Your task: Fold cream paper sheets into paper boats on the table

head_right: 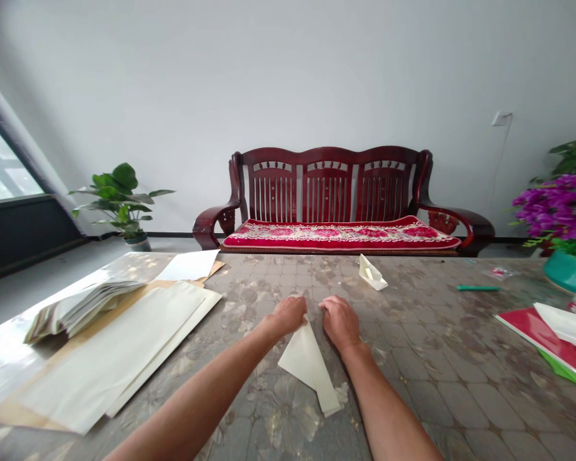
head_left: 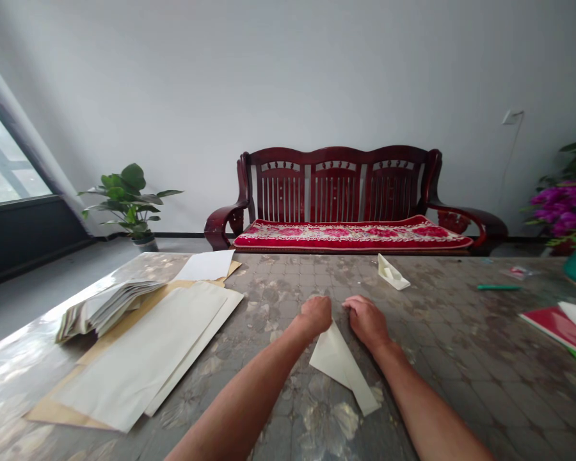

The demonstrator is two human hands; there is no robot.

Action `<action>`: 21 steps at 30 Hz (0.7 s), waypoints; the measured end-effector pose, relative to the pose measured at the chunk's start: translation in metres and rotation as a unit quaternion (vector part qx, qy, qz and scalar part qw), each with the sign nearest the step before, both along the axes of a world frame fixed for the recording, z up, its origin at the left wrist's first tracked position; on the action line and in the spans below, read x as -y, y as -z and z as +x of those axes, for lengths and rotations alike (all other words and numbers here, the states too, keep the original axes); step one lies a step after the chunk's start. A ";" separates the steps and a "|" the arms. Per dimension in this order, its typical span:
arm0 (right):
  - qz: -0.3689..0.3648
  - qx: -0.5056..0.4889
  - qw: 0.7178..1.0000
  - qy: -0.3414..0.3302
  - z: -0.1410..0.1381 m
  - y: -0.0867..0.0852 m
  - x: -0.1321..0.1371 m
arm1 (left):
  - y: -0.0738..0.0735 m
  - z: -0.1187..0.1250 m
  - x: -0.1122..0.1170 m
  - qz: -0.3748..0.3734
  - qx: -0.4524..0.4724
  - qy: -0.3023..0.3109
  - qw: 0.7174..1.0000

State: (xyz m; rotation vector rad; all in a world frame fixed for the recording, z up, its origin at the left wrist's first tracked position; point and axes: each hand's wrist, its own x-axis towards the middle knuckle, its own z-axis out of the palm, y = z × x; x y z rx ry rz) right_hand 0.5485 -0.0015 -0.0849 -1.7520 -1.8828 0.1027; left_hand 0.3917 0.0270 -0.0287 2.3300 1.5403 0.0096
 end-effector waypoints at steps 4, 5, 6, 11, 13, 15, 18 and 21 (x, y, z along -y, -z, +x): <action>-0.002 -0.020 1.000 0.002 0.000 0.001 -0.002 | 0.008 -0.009 -0.003 0.001 0.049 0.006 0.999; -0.001 -0.024 1.000 0.002 0.000 0.001 -0.002 | 0.011 -0.011 -0.003 0.003 0.064 0.007 0.998; 0.000 -0.030 1.000 0.003 0.000 0.002 -0.003 | 0.015 -0.013 -0.002 0.004 0.081 0.007 0.997; 0.013 -0.090 0.996 0.007 0.004 0.004 -0.007 | 0.029 -0.030 -0.006 0.034 0.168 -0.028 0.985; 0.023 -0.149 0.989 -0.004 0.007 0.005 -0.008 | 0.030 -0.043 -0.009 0.064 0.201 -0.058 0.976; 0.039 -0.255 0.966 -0.028 0.009 0.006 -0.008 | 0.027 -0.059 -0.011 0.113 0.236 -0.084 0.962; 0.068 -0.405 0.911 -0.037 0.012 0.005 -0.007 | 0.023 -0.087 -0.010 0.261 0.330 -0.084 0.903; 0.076 -0.436 0.897 -0.014 0.013 0.004 -0.006 | 0.027 -0.111 -0.006 0.338 0.353 -0.028 0.872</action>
